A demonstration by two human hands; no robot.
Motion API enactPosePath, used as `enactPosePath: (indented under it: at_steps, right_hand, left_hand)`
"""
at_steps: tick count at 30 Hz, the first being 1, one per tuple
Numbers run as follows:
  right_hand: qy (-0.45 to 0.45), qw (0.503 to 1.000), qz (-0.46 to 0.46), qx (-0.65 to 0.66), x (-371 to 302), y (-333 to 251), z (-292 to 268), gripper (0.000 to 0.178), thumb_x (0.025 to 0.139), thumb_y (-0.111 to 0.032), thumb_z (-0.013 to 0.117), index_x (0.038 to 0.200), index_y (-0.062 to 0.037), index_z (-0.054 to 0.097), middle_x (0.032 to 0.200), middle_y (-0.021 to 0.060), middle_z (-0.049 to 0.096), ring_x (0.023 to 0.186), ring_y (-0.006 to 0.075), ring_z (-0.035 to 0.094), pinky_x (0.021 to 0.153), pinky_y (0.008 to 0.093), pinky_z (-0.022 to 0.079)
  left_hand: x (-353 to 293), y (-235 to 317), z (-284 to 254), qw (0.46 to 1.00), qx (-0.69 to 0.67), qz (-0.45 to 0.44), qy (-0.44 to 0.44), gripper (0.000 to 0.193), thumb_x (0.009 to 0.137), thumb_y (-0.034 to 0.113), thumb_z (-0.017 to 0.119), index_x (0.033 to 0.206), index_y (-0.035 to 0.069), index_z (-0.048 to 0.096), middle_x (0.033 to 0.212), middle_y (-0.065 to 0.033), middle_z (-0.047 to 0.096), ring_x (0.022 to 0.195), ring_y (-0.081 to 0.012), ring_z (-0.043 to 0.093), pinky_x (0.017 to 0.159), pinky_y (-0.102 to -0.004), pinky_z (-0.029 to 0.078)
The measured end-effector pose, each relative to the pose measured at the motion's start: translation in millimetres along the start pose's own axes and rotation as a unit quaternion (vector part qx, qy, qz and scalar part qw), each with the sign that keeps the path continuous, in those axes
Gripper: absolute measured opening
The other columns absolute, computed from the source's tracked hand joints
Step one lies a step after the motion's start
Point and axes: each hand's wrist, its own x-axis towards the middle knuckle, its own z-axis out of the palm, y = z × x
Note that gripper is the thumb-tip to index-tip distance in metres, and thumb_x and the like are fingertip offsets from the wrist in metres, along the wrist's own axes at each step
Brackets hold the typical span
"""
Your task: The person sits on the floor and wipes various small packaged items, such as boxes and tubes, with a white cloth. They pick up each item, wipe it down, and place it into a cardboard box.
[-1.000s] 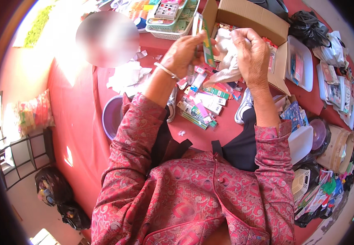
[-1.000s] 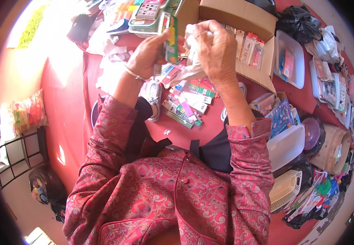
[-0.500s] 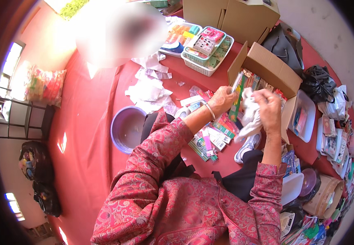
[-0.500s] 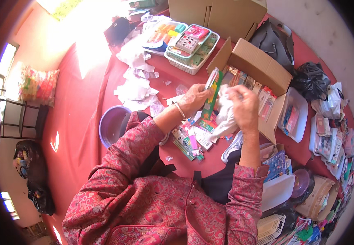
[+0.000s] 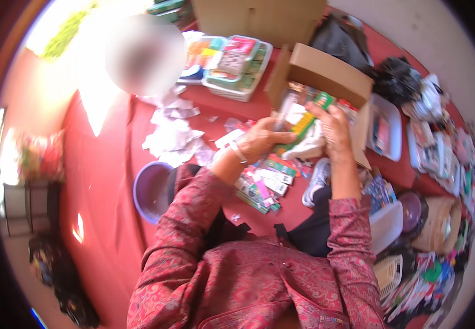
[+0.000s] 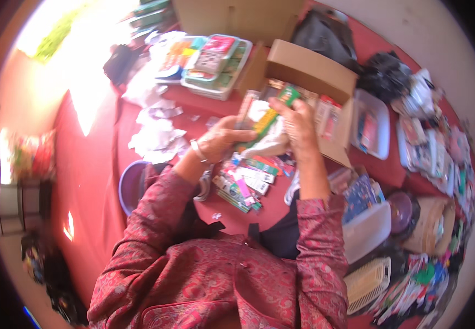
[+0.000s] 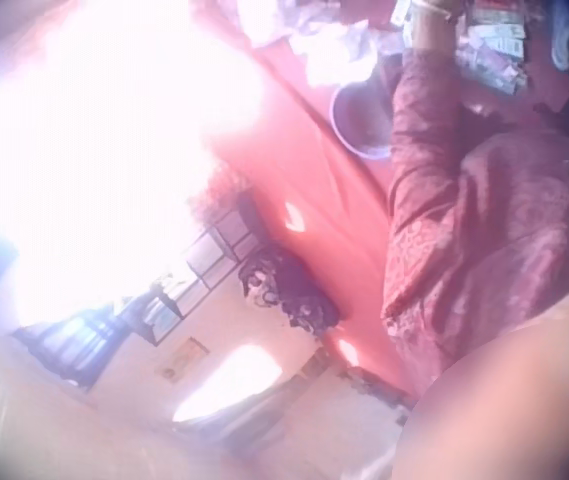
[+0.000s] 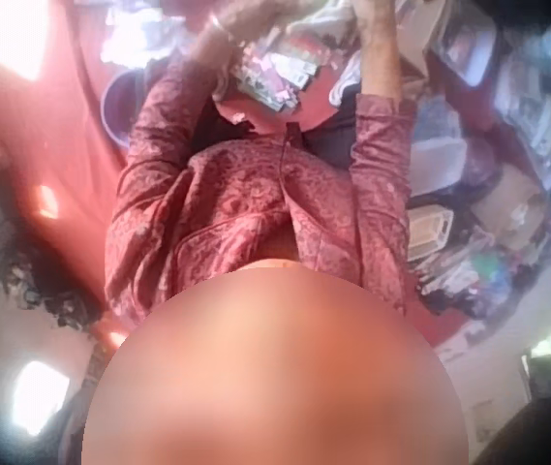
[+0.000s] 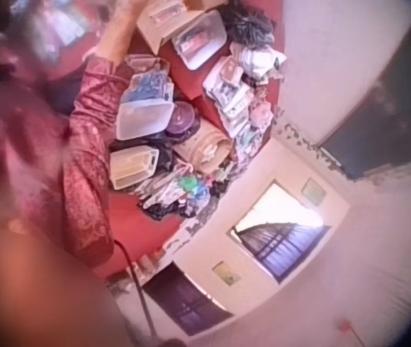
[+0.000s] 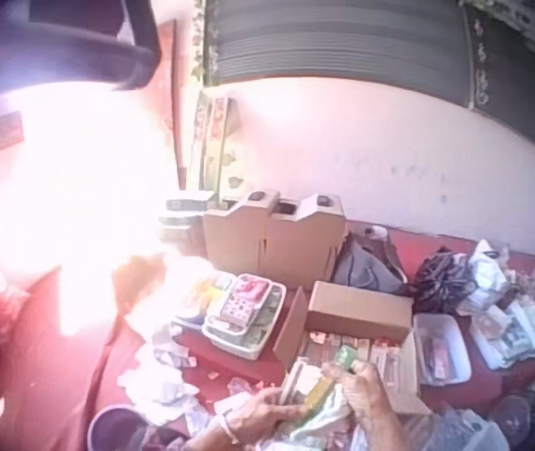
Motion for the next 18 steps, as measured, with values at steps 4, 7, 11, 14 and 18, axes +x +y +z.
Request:
enactPosePath:
  at_steps: [4,7,11,14,18]
  right_hand:
    - [0.006,0.998,-0.031,0.051,-4,-5,-1,0.013,0.072,-0.011,0.068,0.07,-0.0029,0.059,0.065,0.0029,0.059,0.056,0.0085,0.054,0.053,0.0237,0.044]
    - [0.08,0.994,-0.018,0.072,2,-12,-21,0.01,0.072,-0.009,0.067,0.074,-0.0009,0.061,0.067,0.0043,0.06,0.057,0.0097,0.055,0.055,0.0236,0.045]
    - [0.256,0.95,-0.147,0.101,11,-23,-57,0.011,0.076,-0.009,0.062,0.077,0.0023,0.062,0.071,0.0051,0.061,0.063,0.0111,0.056,0.058,0.0228,0.045]
    - [0.294,0.93,-0.222,-0.016,5,-27,-60,0.016,0.081,-0.011,0.058,0.075,0.003,0.063,0.068,0.0031,0.059,0.062,0.0091,0.053,0.058,0.0225,0.043]
    - [0.185,0.972,-0.108,-0.097,-6,-22,-50,0.025,0.084,-0.022,0.057,0.074,0.0003,0.062,0.066,0.0029,0.057,0.059,0.0093,0.051,0.056,0.0224,0.041]
  left_hand:
    - [-3,6,2,1.0,-0.001,-0.028,0.007,0.013,0.076,0.01,0.063,0.084,0.007,0.054,0.067,0.003,0.052,0.051,-0.0038,0.046,0.045,-0.0173,0.033]
    - [1,6,6,0.999,0.0,-0.043,0.009,0.011,0.077,0.009,0.062,0.081,0.008,0.053,0.068,-0.0008,0.058,0.048,-0.0044,0.047,0.043,-0.0167,0.035]
    - [1,2,4,0.999,0.004,-0.049,0.019,0.009,0.078,0.008,0.062,0.08,0.008,0.053,0.071,-0.0044,0.061,0.048,-0.0042,0.048,0.042,-0.0168,0.036]
    - [2,1,4,0.998,0.012,-0.046,0.036,0.009,0.078,0.011,0.062,0.081,0.007,0.054,0.072,-0.0055,0.062,0.05,-0.0051,0.049,0.044,-0.0176,0.036]
    - [5,1,7,0.998,0.002,-0.046,0.046,0.014,0.078,0.015,0.063,0.083,0.003,0.057,0.072,-0.0058,0.061,0.054,-0.0083,0.053,0.049,-0.0202,0.041]
